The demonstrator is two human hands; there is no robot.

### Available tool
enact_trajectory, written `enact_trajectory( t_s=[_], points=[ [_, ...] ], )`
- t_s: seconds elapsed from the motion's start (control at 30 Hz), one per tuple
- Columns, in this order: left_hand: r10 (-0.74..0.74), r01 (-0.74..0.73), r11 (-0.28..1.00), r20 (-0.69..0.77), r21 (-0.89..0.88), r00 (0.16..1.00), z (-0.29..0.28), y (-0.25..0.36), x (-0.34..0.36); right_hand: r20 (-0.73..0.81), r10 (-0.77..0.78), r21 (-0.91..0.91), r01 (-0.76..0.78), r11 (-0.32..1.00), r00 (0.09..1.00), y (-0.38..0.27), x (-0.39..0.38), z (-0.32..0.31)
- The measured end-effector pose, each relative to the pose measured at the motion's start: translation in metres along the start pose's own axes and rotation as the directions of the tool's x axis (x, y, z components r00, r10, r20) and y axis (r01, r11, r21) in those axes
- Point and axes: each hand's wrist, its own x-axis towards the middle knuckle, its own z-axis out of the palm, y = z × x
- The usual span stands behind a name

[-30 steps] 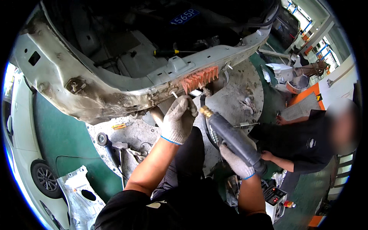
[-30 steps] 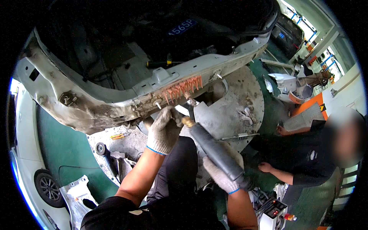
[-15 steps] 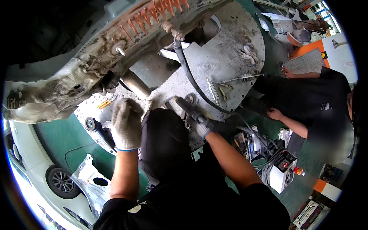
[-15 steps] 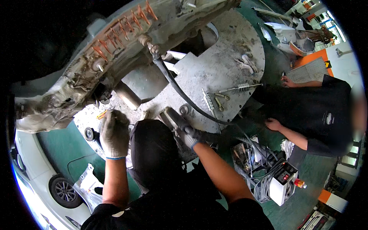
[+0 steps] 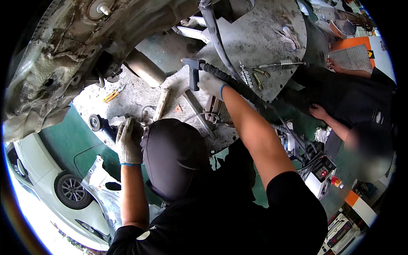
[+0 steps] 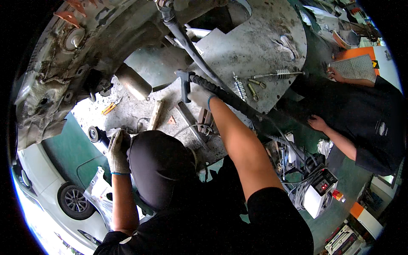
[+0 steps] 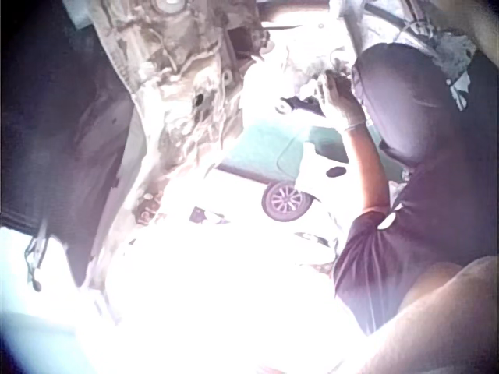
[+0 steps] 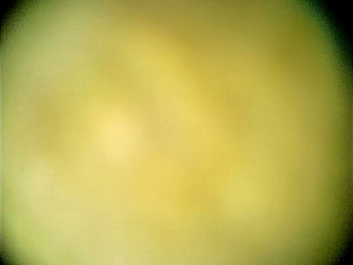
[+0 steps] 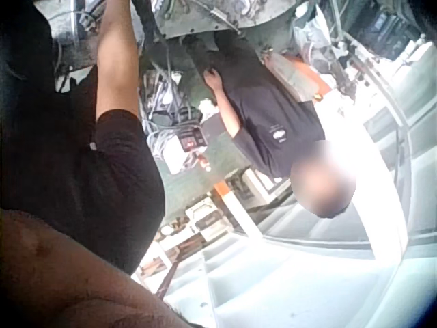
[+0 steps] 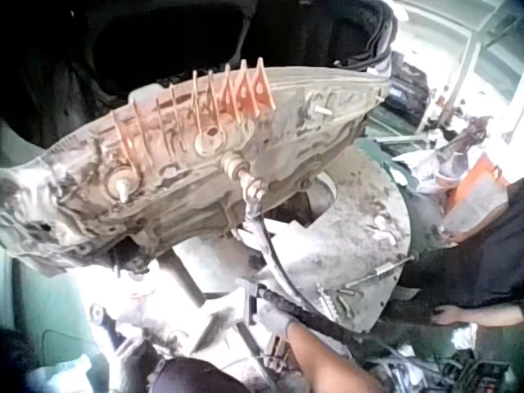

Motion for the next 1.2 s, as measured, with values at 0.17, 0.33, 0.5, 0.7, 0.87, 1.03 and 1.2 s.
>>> enact_trajectory(
  t_s=[0.17,0.33,0.5,0.7,0.87,1.03,1.2],
  points=[
    [0.435,-0.623,0.483,0.448,0.615,0.781,-0.043,-0.049,0.038,-0.314,0.647,0.421,-0.508,0.751,0.695,0.001,-0.097,0.034],
    [-0.075,0.068,0.994,0.099,0.08,0.992,0.02,-0.025,0.032,-0.022,0.739,0.803,-0.428,0.414,0.673,0.031,-0.104,0.079],
    [-0.11,0.084,0.987,0.185,0.14,0.977,0.059,0.003,0.034,0.23,0.658,0.87,-0.454,0.191,0.717,0.047,-0.116,0.077],
    [0.027,-0.22,0.871,0.405,0.438,0.914,0.096,0.047,0.001,-0.278,0.246,0.504,-0.077,0.86,0.929,0.034,-0.182,0.057],
    [0.07,-0.379,0.792,0.546,0.479,0.835,0.125,0.089,-0.033,-0.404,0.113,0.469,0.099,0.878,0.908,-0.054,-0.233,-0.062],
    [0.108,-0.674,0.639,0.824,0.371,0.556,0.176,0.094,-0.048,-0.596,0.014,0.411,0.29,0.864,0.803,-0.12,-0.244,-0.165],
    [0.238,-0.762,0.572,0.827,0.304,0.509,0.187,0.079,-0.064,-0.757,-0.056,0.614,0.737,0.284,0.652,-0.192,-0.24,-0.206]
  ],
)
